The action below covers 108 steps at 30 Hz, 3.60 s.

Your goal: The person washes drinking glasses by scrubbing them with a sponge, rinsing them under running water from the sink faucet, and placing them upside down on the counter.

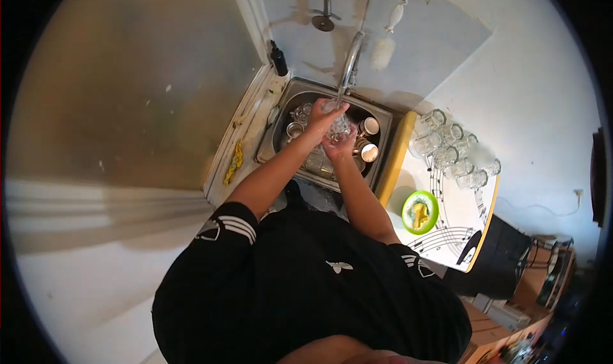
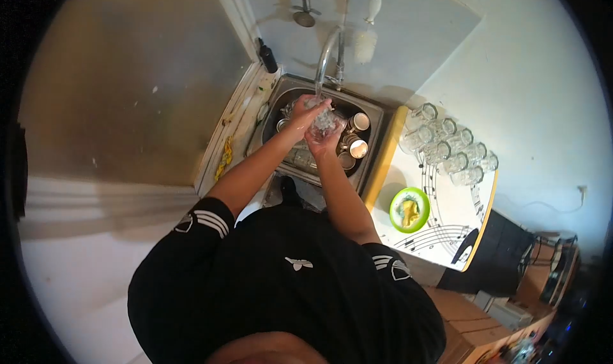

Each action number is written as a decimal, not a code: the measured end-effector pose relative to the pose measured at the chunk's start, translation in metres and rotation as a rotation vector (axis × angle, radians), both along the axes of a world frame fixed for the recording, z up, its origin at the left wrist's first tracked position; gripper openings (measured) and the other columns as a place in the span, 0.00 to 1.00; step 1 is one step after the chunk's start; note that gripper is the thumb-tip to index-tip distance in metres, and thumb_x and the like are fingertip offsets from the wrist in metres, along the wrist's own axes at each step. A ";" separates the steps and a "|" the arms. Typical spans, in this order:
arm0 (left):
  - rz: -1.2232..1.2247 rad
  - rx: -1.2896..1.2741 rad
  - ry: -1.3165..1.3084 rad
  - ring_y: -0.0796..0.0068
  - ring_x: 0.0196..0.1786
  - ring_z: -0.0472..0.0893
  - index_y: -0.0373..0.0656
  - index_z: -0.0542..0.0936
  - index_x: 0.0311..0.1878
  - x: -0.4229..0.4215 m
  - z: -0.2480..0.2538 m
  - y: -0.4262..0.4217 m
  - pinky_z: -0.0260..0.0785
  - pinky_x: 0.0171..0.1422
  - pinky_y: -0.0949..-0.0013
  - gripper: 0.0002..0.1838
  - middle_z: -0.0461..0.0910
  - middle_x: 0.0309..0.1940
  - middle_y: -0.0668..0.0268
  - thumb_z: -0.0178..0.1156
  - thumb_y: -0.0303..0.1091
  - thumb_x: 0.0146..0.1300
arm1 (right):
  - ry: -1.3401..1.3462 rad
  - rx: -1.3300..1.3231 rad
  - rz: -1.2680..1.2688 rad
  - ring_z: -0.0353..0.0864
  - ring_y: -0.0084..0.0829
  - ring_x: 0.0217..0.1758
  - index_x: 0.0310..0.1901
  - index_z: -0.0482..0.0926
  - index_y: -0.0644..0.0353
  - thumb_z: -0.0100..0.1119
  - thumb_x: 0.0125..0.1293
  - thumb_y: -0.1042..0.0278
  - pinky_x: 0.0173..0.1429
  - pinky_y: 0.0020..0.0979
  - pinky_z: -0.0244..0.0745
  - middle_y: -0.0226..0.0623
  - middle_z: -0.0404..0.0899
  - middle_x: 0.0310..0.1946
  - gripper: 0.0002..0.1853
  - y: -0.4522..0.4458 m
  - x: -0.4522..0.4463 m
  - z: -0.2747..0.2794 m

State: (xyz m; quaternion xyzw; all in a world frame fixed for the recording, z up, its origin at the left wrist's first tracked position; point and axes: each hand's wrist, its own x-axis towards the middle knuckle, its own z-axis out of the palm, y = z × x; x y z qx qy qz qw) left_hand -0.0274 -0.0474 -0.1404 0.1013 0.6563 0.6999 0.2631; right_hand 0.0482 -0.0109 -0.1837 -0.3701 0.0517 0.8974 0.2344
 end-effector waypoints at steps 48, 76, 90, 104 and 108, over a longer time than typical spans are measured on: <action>-0.439 0.062 -0.864 0.63 0.59 0.75 0.54 0.69 0.63 -0.026 -0.061 -0.051 0.72 0.57 0.52 0.29 0.75 0.57 0.64 0.42 0.61 0.68 | -0.640 1.645 0.043 0.80 0.38 0.48 0.62 0.63 0.65 0.76 0.41 0.62 0.54 0.37 0.74 0.41 0.79 0.43 0.46 0.001 -0.006 0.047; -0.461 -0.025 -0.009 0.72 0.46 0.80 0.40 0.71 0.56 0.005 -0.039 -0.096 0.78 0.44 0.67 0.30 0.78 0.46 0.66 0.74 0.30 0.50 | 0.027 0.733 0.208 0.73 0.32 0.56 0.63 0.61 0.62 0.74 0.52 0.68 0.59 0.38 0.73 0.37 0.74 0.50 0.39 -0.007 0.000 0.023; -0.476 0.363 0.017 0.71 0.55 0.76 0.40 0.70 0.59 0.005 -0.032 -0.024 0.72 0.59 0.63 0.30 0.75 0.53 0.65 0.65 0.17 0.50 | -0.228 1.657 0.127 0.73 0.35 0.59 0.66 0.54 0.57 0.78 0.40 0.74 0.63 0.36 0.71 0.43 0.71 0.53 0.52 0.005 0.022 0.077; -0.574 0.079 0.410 0.75 0.54 0.77 0.42 0.73 0.57 0.000 -0.026 -0.040 0.70 0.58 0.68 0.29 0.77 0.53 0.66 0.70 0.26 0.49 | -0.534 1.784 0.163 0.76 0.39 0.57 0.66 0.56 0.58 0.78 0.37 0.70 0.62 0.38 0.72 0.45 0.75 0.51 0.52 -0.007 0.016 0.083; -0.619 0.321 0.286 0.73 0.53 0.77 0.41 0.73 0.56 -0.015 -0.036 -0.036 0.70 0.56 0.68 0.30 0.77 0.52 0.65 0.71 0.27 0.48 | -0.634 1.955 0.139 0.77 0.45 0.53 0.61 0.63 0.60 0.77 0.43 0.61 0.60 0.41 0.71 0.45 0.76 0.47 0.44 -0.009 0.014 0.087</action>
